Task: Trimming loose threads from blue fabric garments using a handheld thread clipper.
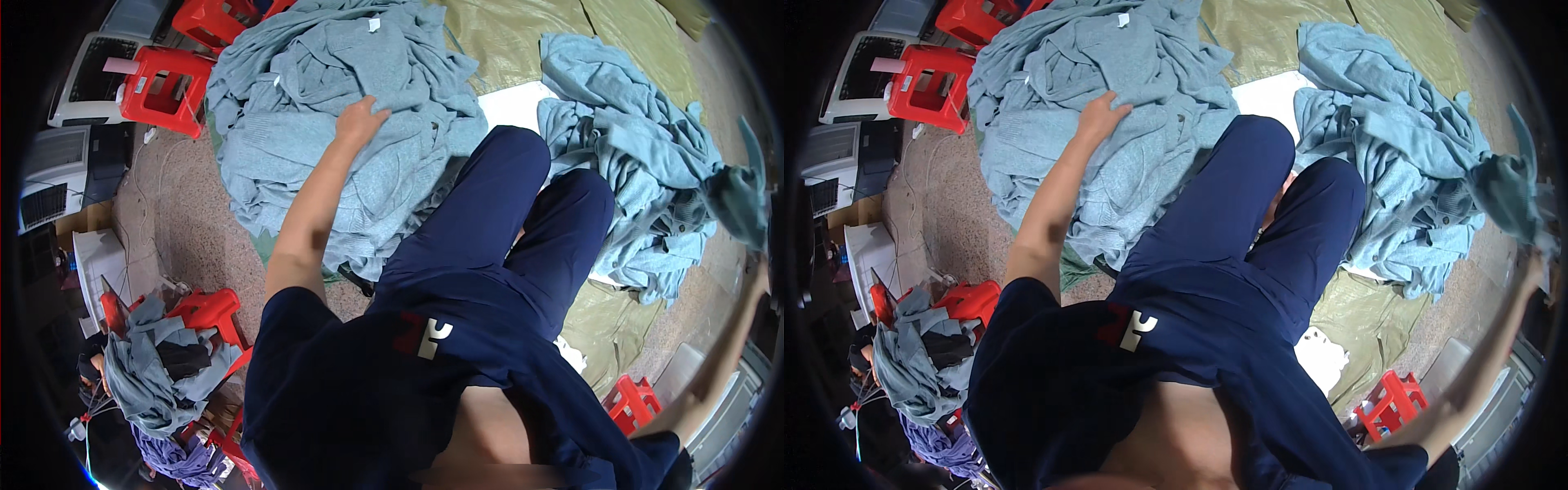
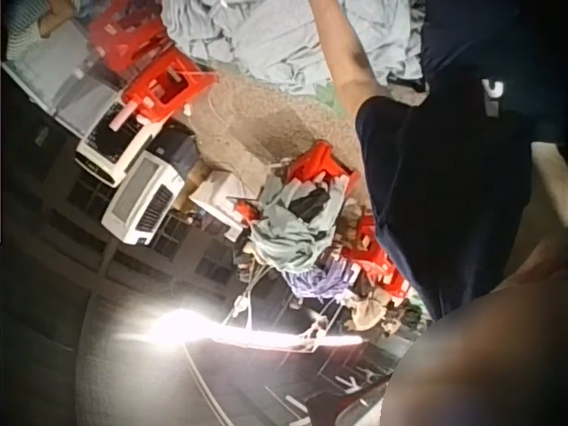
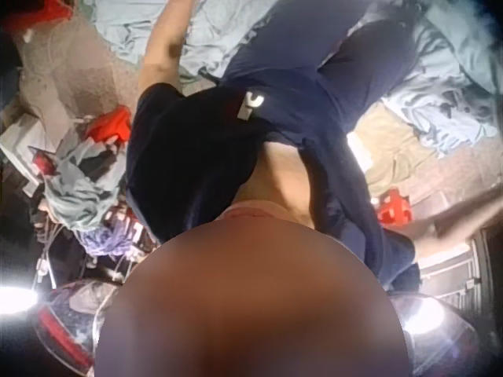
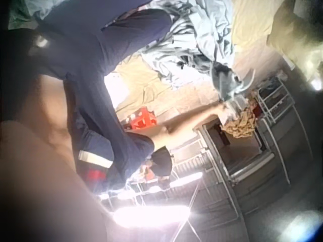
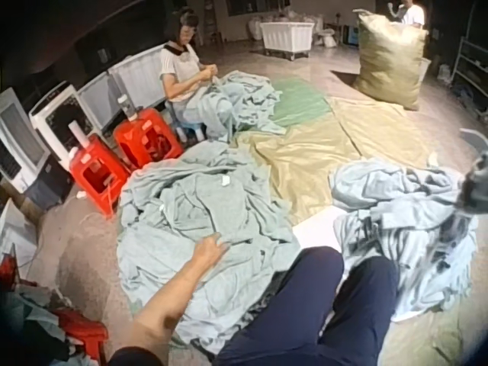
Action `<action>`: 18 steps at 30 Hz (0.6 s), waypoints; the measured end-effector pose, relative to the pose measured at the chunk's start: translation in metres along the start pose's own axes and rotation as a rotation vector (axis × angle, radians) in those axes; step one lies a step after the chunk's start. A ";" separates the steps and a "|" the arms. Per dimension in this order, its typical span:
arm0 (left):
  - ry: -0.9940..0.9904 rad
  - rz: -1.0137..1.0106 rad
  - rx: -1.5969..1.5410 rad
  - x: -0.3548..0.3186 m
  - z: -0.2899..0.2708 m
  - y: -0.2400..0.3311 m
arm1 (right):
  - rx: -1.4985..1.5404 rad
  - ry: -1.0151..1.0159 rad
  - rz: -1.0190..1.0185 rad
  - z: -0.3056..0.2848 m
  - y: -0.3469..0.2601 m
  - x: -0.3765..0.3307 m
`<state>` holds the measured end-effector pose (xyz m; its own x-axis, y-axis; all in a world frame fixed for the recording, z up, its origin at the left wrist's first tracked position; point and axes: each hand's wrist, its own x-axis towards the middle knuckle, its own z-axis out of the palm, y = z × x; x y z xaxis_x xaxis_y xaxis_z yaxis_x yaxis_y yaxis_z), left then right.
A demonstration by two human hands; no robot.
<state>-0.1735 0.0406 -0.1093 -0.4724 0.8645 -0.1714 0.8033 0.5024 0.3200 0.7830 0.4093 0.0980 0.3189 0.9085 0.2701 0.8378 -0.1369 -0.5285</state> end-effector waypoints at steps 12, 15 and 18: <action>-0.556 0.190 -1.355 -0.161 -0.111 0.155 | 0.696 -0.776 -0.354 0.244 -0.354 -0.453; -0.719 0.665 -1.080 -0.181 -0.119 0.200 | 1.031 -0.974 -0.186 0.264 -0.390 -0.494; -0.964 0.976 -1.161 -0.201 -0.090 0.237 | 1.034 -1.122 0.051 0.252 -0.381 -0.490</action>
<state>0.0794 -0.0150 0.0854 0.6642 0.7281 0.1694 -0.2054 -0.0402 0.9779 0.1956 0.1155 -0.0355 -0.5514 0.7977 -0.2441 0.0172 -0.2816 -0.9594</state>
